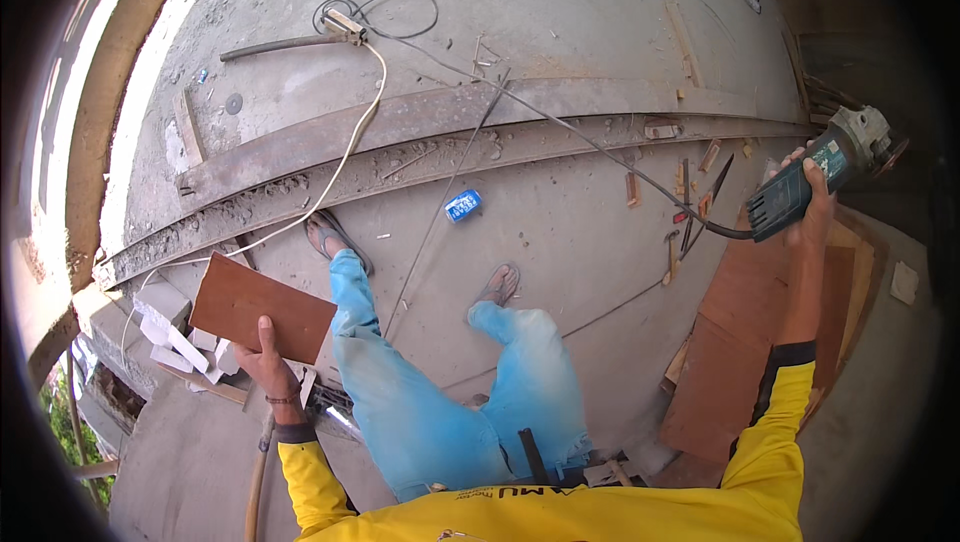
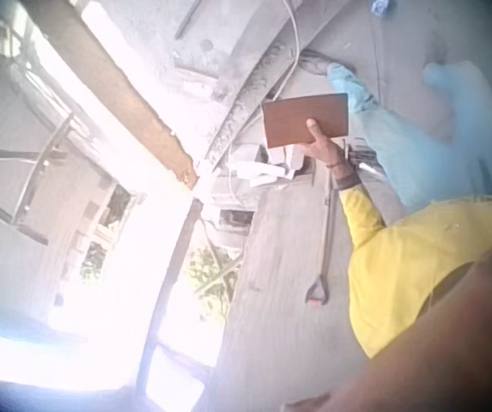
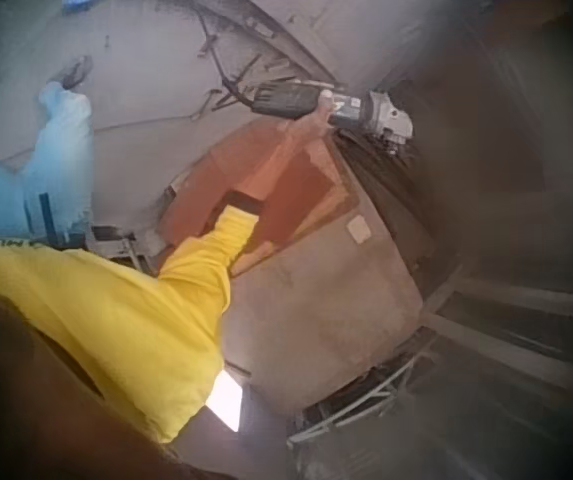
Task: The person assembles small wooden pieces by hammering nails into them. They use a hammer and a metal ruler to mark measurements on the wood. The person also uses a power tool at the end of the clip.
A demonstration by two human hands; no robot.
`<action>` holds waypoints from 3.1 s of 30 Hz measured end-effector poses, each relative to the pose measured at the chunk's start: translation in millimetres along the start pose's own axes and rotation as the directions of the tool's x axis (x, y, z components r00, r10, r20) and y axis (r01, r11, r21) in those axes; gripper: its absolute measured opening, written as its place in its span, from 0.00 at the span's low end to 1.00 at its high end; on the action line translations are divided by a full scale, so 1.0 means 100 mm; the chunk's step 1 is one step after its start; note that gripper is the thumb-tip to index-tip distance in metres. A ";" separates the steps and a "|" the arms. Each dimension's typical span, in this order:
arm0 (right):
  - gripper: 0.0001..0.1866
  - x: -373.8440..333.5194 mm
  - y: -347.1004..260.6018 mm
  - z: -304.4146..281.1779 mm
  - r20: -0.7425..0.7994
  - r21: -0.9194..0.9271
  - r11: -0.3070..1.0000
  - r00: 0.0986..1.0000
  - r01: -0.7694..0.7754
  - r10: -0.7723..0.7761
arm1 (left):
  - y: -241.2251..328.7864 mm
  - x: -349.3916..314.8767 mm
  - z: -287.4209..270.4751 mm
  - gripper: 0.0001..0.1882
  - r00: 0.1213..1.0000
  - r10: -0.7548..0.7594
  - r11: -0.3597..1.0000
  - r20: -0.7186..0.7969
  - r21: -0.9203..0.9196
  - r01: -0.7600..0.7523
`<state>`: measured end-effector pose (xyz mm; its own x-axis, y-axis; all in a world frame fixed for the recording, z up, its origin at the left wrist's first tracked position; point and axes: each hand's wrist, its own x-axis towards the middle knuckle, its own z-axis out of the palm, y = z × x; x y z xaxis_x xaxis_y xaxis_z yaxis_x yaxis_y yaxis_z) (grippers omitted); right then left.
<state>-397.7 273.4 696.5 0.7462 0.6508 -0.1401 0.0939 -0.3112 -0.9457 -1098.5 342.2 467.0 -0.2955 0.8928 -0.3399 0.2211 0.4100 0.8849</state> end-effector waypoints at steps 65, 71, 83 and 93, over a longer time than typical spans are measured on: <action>0.38 -0.42 4.81 2.35 -0.383 0.811 0.585 0.766 0.012 0.516 | -1.61 -0.16 5.64 0.46 -0.197 0.065 0.844 0.978 -0.160 -0.512; 0.43 -0.33 4.87 2.31 -0.410 0.781 0.607 0.615 -0.144 0.674 | -1.43 -0.21 5.66 0.42 -0.219 -0.124 0.804 0.968 -0.031 -0.594; 0.23 -0.53 5.04 2.16 -0.435 0.676 0.715 0.685 -0.179 0.584 | -0.87 1.19 7.58 0.34 0.365 0.159 0.169 0.917 0.339 -0.926; 0.20 -0.55 5.19 2.43 -0.476 0.511 0.816 0.701 -0.271 0.531 | -1.52 1.24 7.82 0.33 0.335 0.238 0.620 0.912 0.123 -0.775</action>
<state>-550.4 244.4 141.7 0.8869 -0.0388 -0.4604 -0.4620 -0.0767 -0.8836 -441.4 536.3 41.4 0.8007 0.5669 -0.1939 0.4805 -0.4143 0.7729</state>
